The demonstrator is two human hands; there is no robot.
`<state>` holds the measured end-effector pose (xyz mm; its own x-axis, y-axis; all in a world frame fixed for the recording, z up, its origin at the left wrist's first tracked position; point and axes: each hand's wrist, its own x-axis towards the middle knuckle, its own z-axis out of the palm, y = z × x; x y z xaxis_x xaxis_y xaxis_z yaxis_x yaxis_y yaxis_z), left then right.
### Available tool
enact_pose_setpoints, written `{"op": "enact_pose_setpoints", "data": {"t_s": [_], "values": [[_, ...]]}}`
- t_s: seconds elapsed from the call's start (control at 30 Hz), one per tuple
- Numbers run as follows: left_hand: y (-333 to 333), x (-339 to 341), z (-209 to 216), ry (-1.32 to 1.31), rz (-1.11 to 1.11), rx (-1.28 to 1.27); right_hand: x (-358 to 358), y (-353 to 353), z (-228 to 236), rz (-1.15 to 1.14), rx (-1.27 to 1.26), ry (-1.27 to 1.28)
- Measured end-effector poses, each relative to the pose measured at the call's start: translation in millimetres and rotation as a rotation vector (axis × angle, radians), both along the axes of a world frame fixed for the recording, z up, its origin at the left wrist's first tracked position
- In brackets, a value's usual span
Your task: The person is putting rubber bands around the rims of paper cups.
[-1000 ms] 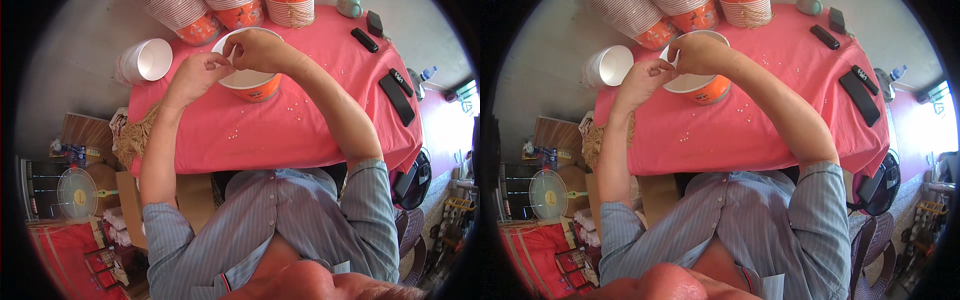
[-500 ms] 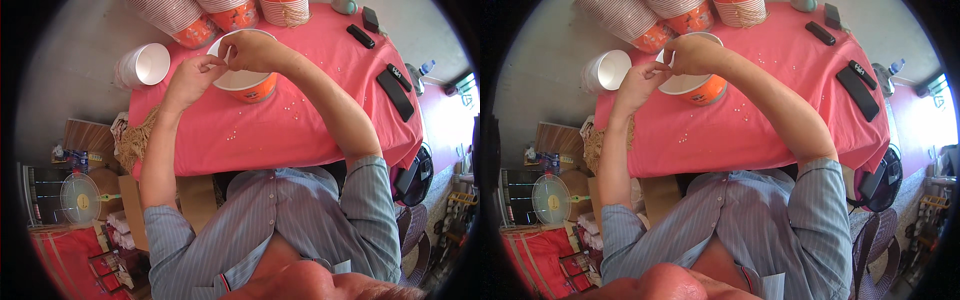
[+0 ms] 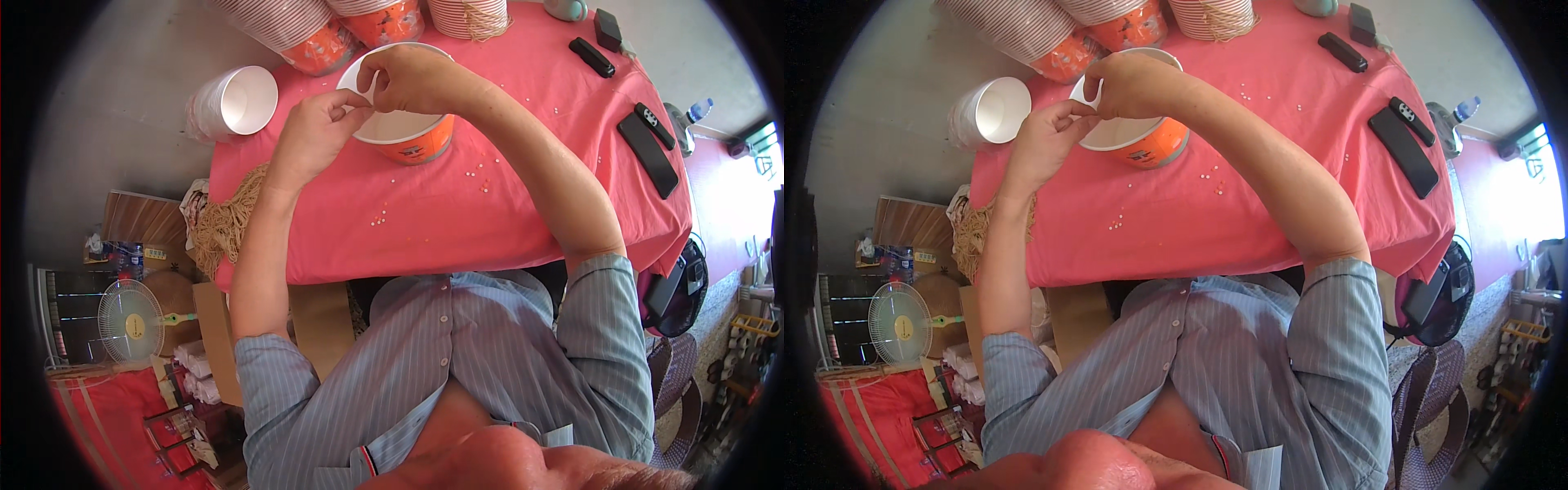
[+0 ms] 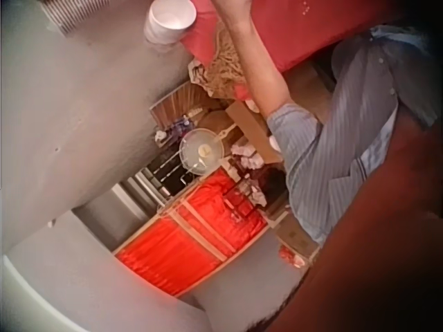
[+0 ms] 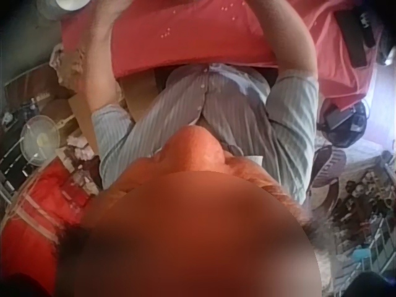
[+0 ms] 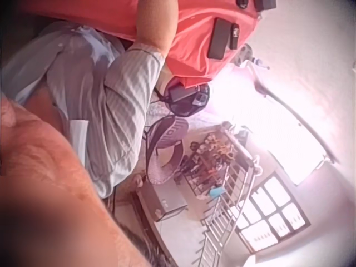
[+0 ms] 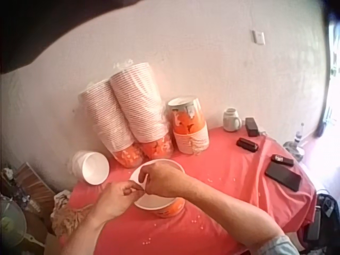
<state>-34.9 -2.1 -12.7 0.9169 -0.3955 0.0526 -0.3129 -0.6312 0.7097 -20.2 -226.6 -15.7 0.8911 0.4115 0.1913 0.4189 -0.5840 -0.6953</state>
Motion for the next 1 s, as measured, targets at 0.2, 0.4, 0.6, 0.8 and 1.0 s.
{"op": "enact_pose_setpoints", "data": {"t_s": [0.2,0.4,0.6,0.8,1.0], "values": [[2,-3,-6,-0.120,0.037,-0.033,5,2,-8,0.017,0.003,-0.043],[-5,-17,28,-0.321,0.012,0.259,-1,0,-3,0.019,0.005,-0.017],[-2,-11,25,-0.575,-0.068,0.245,7,3,-13,-0.002,0.012,-0.066],[-14,-8,31,-0.280,-0.016,0.357,5,-6,3,-0.029,0.035,0.008],[-14,1,21,-0.247,0.029,0.180,6,-8,0,-0.037,0.097,0.037]]}}
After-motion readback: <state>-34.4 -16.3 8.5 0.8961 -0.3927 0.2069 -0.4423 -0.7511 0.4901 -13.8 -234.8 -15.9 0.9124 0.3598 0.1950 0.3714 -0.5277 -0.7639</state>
